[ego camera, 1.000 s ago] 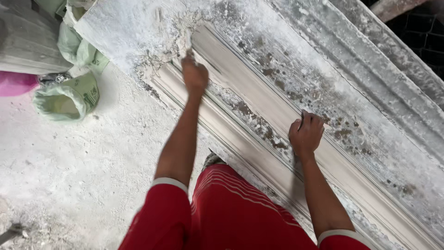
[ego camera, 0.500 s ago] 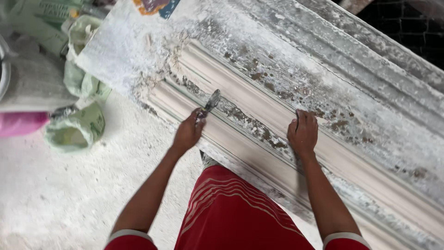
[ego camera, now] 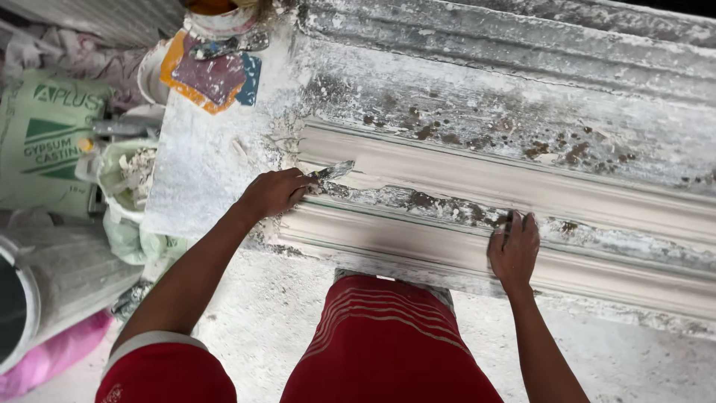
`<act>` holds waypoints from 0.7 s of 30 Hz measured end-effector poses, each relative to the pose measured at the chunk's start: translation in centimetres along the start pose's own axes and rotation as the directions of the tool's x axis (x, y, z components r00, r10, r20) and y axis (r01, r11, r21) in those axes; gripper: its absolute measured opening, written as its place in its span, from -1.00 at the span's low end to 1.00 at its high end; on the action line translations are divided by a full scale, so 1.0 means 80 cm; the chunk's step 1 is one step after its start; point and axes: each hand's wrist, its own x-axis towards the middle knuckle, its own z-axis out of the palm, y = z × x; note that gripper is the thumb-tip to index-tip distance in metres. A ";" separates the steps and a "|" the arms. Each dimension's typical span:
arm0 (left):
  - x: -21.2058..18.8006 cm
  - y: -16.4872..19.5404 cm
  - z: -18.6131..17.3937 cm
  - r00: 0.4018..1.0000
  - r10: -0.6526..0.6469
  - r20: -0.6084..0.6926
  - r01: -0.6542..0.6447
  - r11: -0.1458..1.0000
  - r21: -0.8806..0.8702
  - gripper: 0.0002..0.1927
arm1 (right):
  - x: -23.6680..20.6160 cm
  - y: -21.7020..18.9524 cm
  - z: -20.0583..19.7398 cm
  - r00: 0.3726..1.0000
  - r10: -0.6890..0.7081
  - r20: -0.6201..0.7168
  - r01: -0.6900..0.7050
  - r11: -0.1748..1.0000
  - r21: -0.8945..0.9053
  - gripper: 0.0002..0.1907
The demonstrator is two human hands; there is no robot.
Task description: The person first ties a knot in a length of string, then uses a putty knife to scrape residue from long gypsum cornice moldings and presses filler into the seams between molding pieces, smoothing the joints by hand and with the scraper.
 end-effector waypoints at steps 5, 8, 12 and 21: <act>0.021 0.001 0.023 0.993 0.105 0.051 -0.107 0.994 0.033 -0.62 | -0.001 -0.015 0.002 0.999 0.011 -0.035 -0.017 0.985 -0.174 -0.41; 0.019 -0.011 0.023 0.988 0.039 0.147 -0.058 0.989 0.133 -0.60 | -0.001 -0.017 0.002 0.999 -0.002 -0.040 -0.005 0.986 -0.167 -0.42; 0.023 -0.016 0.014 0.987 0.066 0.145 -0.070 0.997 0.019 -0.56 | -0.001 -0.017 -0.001 0.997 -0.019 -0.080 0.003 0.981 -0.196 -0.44; 0.036 0.014 -0.004 0.981 0.132 0.141 -0.139 0.990 0.038 -0.54 | -0.002 -0.016 -0.002 0.996 -0.014 -0.087 -0.003 0.981 -0.196 -0.43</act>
